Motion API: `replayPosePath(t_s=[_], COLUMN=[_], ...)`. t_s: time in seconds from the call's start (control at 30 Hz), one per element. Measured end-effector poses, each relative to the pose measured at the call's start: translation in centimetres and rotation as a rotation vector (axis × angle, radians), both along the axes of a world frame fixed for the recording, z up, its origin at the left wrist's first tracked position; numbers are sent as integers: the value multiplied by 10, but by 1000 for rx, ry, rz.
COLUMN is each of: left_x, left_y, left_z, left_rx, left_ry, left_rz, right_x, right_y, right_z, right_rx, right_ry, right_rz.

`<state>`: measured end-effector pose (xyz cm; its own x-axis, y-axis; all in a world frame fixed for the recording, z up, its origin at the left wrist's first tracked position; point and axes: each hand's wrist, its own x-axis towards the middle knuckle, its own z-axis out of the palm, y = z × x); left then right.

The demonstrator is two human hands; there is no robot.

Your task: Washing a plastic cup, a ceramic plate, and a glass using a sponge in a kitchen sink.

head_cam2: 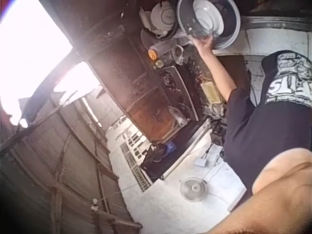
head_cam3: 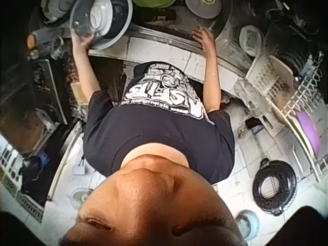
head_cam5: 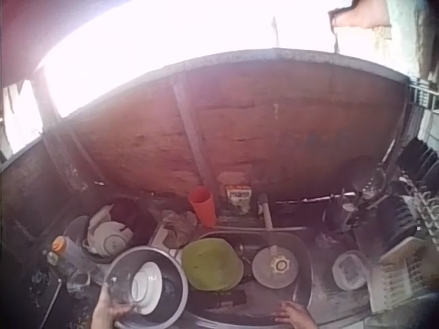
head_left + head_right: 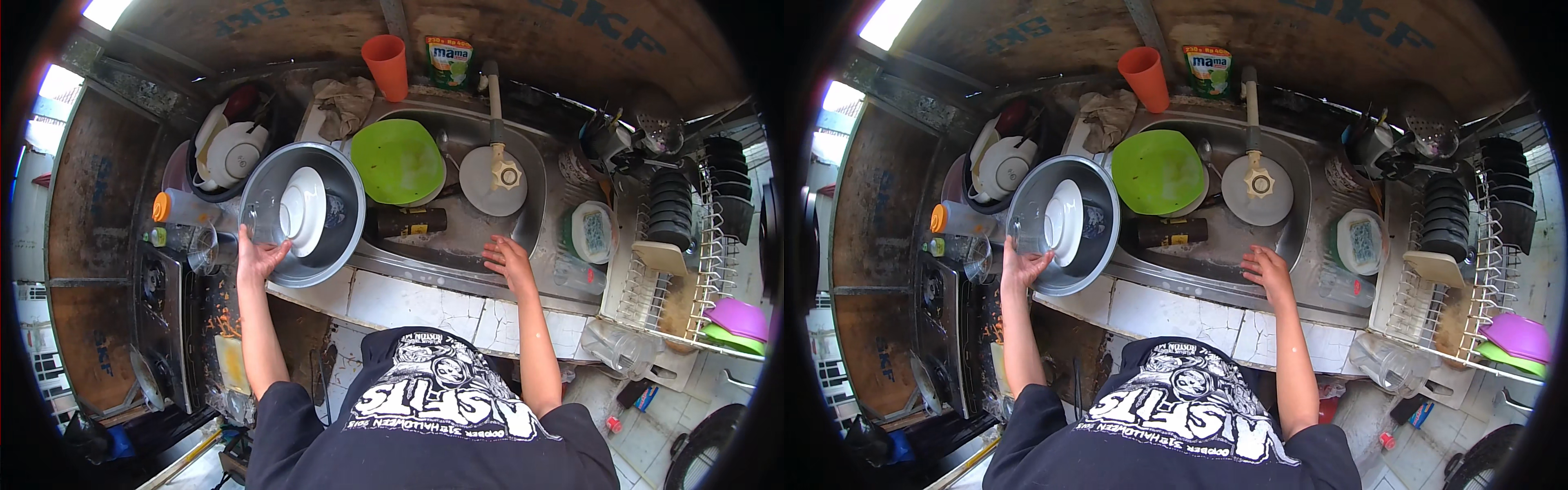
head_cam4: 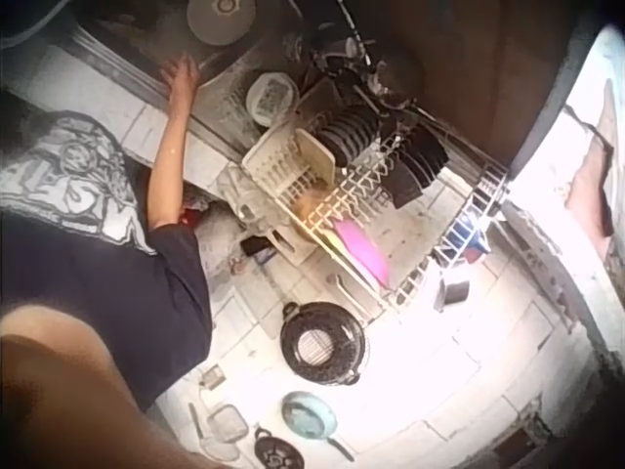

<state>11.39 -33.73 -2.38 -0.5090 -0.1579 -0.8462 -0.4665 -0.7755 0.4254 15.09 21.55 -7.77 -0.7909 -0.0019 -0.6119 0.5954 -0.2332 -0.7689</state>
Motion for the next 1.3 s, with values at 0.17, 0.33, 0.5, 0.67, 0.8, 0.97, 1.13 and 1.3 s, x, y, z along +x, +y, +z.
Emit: replayPosePath(t_s=[0.17,0.33,0.5,0.67,0.8,0.97,1.13,1.3], left_x=[3,11,29,52,46,36,53,62], left_y=[9,24,28,88,195,292,340,340], left_z=[6,19,33,81,81,51,60,57], left_rx=[6,9,-331,-1369,-1231,-1061,-980,-948], left_ry=[-11,36,82,206,523,918,1043,982], left_rz=[43,108,-2,-296,-653,-989,-1184,-1232], right_x=[6,15,24,45,72,81,85,82], right_y=[0,8,30,98,141,149,116,109], right_z=[-3,-2,27,64,100,76,63,53], right_rx=[-16,-28,96,646,1160,1471,1733,1823], right_ry=[-16,-19,6,242,311,373,294,402], right_rz=[6,-53,-194,-67,-32,273,258,250])
